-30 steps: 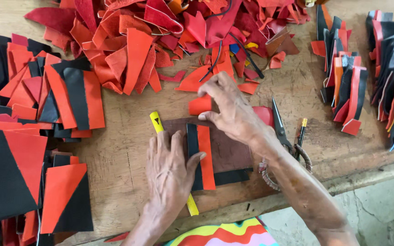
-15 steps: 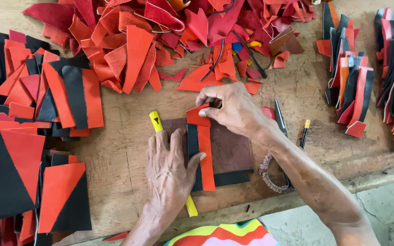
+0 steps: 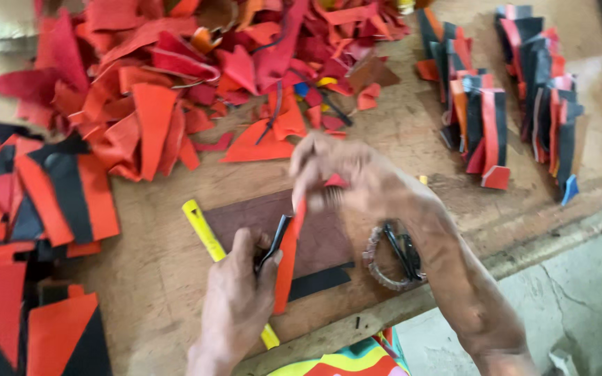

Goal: The person measures and cuts red and black foam pieces using a ruler, pencil, and scissors. They then apply glue from a small jar to the edges of the cut pieces and stack them on the workbench.

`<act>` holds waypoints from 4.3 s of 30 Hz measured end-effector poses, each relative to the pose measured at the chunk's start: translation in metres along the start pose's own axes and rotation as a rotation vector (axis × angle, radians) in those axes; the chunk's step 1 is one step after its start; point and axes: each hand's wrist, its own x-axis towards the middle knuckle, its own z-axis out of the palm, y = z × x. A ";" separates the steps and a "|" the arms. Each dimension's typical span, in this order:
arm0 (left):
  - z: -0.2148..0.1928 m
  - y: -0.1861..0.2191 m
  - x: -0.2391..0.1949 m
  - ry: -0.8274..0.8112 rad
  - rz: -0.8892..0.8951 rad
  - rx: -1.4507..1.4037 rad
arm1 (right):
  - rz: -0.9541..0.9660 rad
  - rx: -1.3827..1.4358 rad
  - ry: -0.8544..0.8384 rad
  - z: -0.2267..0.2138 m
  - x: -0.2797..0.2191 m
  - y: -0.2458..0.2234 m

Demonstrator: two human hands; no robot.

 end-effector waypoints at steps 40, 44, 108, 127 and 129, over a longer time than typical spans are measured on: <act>0.179 0.173 0.100 0.058 0.832 0.214 | 0.747 -0.601 1.227 -0.076 -0.239 0.038; 0.160 0.140 0.055 0.213 0.716 0.522 | 0.658 -0.485 0.742 -0.032 -0.215 0.038; 0.087 0.025 0.151 0.100 0.805 0.242 | 0.100 -0.531 0.372 -0.072 -0.048 0.100; 0.080 0.046 0.135 0.151 0.700 0.253 | 0.096 -0.518 0.339 -0.072 -0.034 0.086; 0.079 0.043 0.129 0.126 0.646 0.281 | 0.173 -0.546 0.367 -0.067 -0.034 0.090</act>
